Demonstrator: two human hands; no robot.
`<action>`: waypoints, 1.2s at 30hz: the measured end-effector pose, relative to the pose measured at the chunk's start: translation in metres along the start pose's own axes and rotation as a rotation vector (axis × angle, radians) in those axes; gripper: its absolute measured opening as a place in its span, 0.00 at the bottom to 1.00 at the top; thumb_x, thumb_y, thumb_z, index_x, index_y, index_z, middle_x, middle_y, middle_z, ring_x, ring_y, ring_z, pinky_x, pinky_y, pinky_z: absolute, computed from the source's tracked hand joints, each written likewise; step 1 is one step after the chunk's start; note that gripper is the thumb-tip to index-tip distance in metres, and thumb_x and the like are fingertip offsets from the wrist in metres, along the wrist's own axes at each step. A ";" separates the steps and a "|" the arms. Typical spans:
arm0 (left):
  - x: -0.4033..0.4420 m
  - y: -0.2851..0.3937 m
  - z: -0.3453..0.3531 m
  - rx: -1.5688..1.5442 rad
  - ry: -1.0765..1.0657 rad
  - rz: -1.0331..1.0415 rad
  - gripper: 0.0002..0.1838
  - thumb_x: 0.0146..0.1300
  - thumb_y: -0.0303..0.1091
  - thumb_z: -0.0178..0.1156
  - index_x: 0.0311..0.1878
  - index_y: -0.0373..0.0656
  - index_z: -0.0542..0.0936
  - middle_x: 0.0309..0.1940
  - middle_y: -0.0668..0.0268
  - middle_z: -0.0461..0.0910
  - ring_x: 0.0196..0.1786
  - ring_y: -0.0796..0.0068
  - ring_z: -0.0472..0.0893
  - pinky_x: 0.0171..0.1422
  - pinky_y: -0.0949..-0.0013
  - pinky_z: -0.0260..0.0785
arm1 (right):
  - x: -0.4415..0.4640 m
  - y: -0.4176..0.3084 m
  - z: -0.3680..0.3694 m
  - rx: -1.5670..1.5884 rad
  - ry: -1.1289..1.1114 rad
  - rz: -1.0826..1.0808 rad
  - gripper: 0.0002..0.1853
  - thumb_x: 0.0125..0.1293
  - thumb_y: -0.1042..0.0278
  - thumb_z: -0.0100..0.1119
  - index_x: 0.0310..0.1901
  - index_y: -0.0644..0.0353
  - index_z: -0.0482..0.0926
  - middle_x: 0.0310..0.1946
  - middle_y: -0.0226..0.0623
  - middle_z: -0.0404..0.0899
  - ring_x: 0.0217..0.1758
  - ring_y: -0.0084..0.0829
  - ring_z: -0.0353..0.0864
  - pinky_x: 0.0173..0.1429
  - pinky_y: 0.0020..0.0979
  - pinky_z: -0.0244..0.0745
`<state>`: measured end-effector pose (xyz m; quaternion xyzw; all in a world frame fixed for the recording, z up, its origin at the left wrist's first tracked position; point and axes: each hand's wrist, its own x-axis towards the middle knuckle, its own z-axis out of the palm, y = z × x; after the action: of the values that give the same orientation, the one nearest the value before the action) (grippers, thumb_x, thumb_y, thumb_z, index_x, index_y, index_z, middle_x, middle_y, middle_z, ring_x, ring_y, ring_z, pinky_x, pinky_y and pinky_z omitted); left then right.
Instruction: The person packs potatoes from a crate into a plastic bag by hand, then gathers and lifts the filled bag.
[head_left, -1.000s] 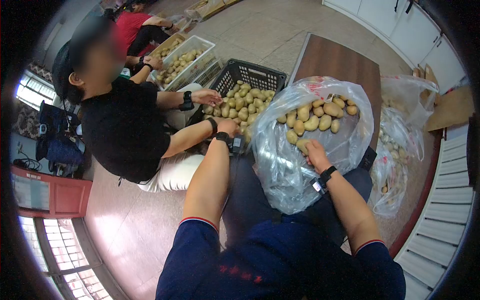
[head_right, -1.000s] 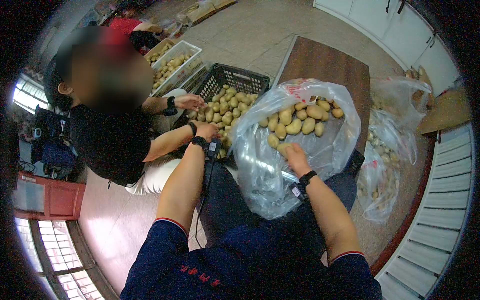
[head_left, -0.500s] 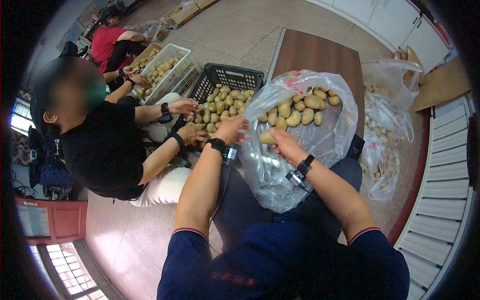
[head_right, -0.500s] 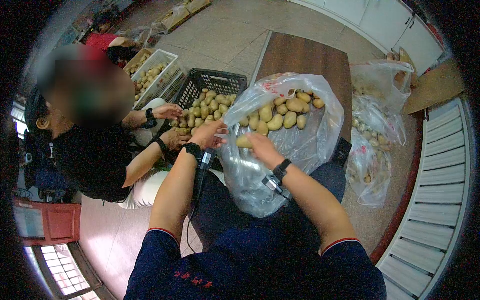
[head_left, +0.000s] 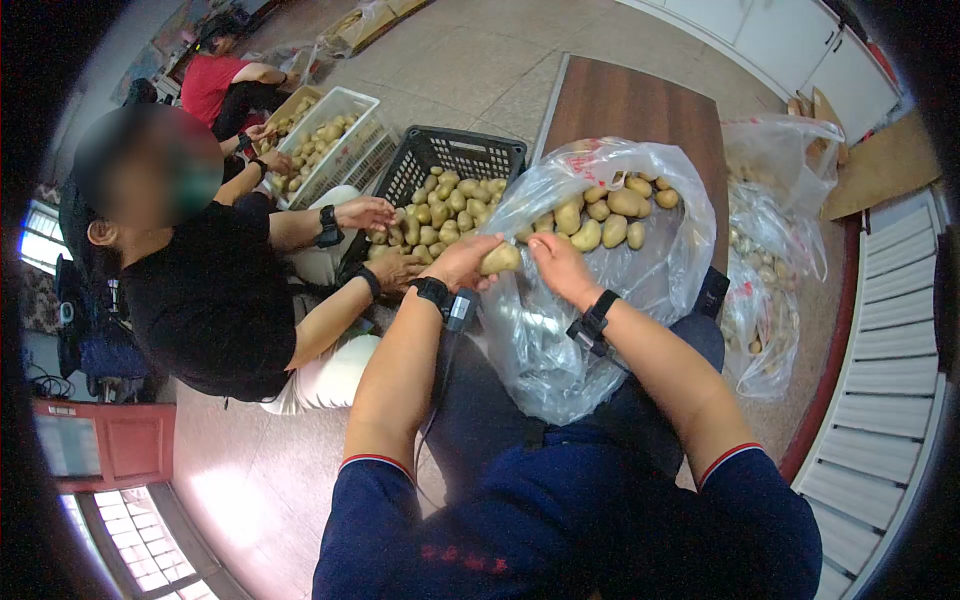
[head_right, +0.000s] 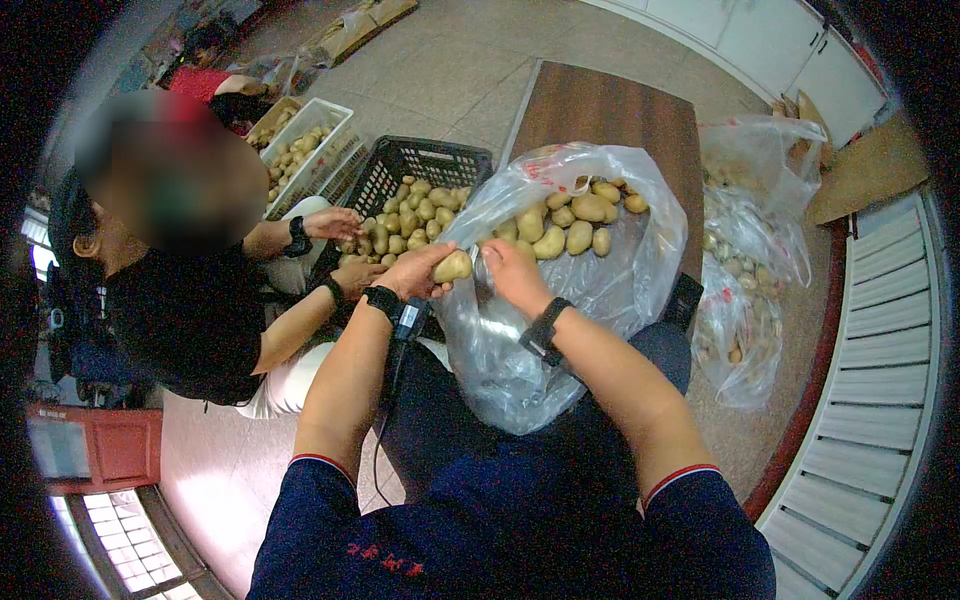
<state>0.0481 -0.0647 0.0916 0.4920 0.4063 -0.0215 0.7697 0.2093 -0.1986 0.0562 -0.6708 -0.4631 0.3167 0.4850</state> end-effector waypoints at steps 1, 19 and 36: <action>0.003 -0.002 -0.005 -0.002 0.003 0.000 0.18 0.69 0.55 0.54 0.48 0.51 0.74 0.33 0.69 0.79 0.24 0.76 0.77 0.22 0.76 0.64 | 0.002 0.005 -0.006 -0.162 0.055 -0.021 0.16 0.68 0.61 0.51 0.50 0.65 0.76 0.40 0.49 0.80 0.44 0.47 0.80 0.51 0.41 0.74; 0.024 -0.027 -0.066 -0.310 0.414 0.118 0.14 0.69 0.41 0.50 0.52 0.45 0.71 0.38 0.63 0.76 0.26 0.70 0.75 0.24 0.68 0.70 | -0.029 0.043 -0.005 -0.997 -0.109 -0.258 0.25 0.54 0.62 0.66 0.56 0.49 0.76 0.59 0.46 0.67 0.63 0.53 0.66 0.58 0.46 0.72; 0.031 -0.038 -0.072 -0.146 0.522 0.174 0.13 0.67 0.38 0.52 0.43 0.38 0.77 0.26 0.58 0.78 0.20 0.65 0.76 0.20 0.61 0.69 | -0.069 0.057 -0.025 -1.014 -0.069 -0.260 0.24 0.61 0.72 0.52 0.61 0.48 0.73 0.54 0.40 0.75 0.66 0.62 0.61 0.70 0.54 0.57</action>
<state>0.0088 -0.0168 0.0303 0.4573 0.5475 0.2011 0.6713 0.2231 -0.2772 0.0088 -0.7476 -0.6532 0.0118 0.1190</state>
